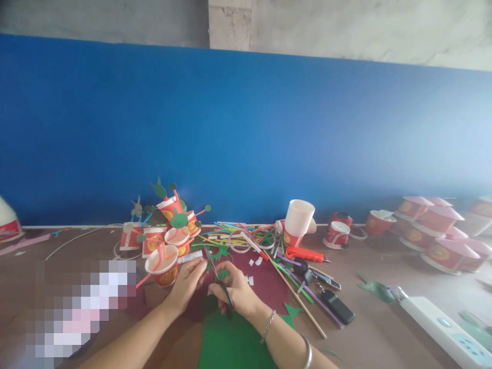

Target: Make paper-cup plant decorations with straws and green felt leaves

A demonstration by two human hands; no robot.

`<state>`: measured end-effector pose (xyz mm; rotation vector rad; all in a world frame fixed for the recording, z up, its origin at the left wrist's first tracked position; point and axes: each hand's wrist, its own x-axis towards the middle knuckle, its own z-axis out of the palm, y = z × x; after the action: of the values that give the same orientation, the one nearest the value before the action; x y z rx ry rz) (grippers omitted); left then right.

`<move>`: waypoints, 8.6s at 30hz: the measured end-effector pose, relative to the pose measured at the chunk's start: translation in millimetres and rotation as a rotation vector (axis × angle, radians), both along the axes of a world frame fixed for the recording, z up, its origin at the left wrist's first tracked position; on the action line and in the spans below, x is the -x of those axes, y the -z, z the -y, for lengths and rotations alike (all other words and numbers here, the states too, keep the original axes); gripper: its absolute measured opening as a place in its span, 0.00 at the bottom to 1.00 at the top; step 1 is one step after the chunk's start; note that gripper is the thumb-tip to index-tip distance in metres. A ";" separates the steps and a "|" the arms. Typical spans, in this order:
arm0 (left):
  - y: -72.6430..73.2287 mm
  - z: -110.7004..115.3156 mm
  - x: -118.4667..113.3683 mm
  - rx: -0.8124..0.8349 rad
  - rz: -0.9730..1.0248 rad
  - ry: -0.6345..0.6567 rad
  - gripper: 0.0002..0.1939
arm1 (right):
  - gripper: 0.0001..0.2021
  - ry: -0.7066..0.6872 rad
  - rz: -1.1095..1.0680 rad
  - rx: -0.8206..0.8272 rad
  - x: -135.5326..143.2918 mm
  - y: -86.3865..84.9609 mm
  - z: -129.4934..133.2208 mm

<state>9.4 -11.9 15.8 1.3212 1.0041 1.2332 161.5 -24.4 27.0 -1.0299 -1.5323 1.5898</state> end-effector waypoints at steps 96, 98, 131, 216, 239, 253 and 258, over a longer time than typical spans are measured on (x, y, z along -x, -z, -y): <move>-6.8 13.6 -6.5 -0.290 -1.045 0.026 0.08 | 0.24 0.414 0.246 -0.409 -11.2 18.9 -17.8; -6.4 13.5 -6.2 -0.288 -1.037 0.026 0.08 | 0.22 0.400 0.173 -0.410 -10.2 16.7 -16.3; -13.2 17.8 -8.3 -0.173 -1.367 -0.004 0.13 | 0.28 0.079 0.551 -0.651 -8.2 13.5 -7.8; -9.2 19.9 -10.3 -0.105 -1.147 -0.101 0.17 | 0.31 0.093 0.559 -0.687 -6.7 12.2 -6.8; -15.5 20.6 -7.4 -0.099 -1.335 -0.059 0.16 | 0.29 0.150 0.620 -0.675 -8.2 18.9 -10.0; -2.8 15.5 -8.0 -0.179 -1.208 -0.108 0.13 | 0.30 0.035 0.578 -0.694 -4.5 12.5 -10.1; -0.9 15.9 -10.5 -0.109 -1.323 -0.132 0.13 | 0.31 0.134 0.628 -0.685 -0.8 20.0 -18.0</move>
<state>19.9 -27.8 16.7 2.2223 1.9352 0.3523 162.2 -6.4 7.0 -1.2292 -2.1439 0.5545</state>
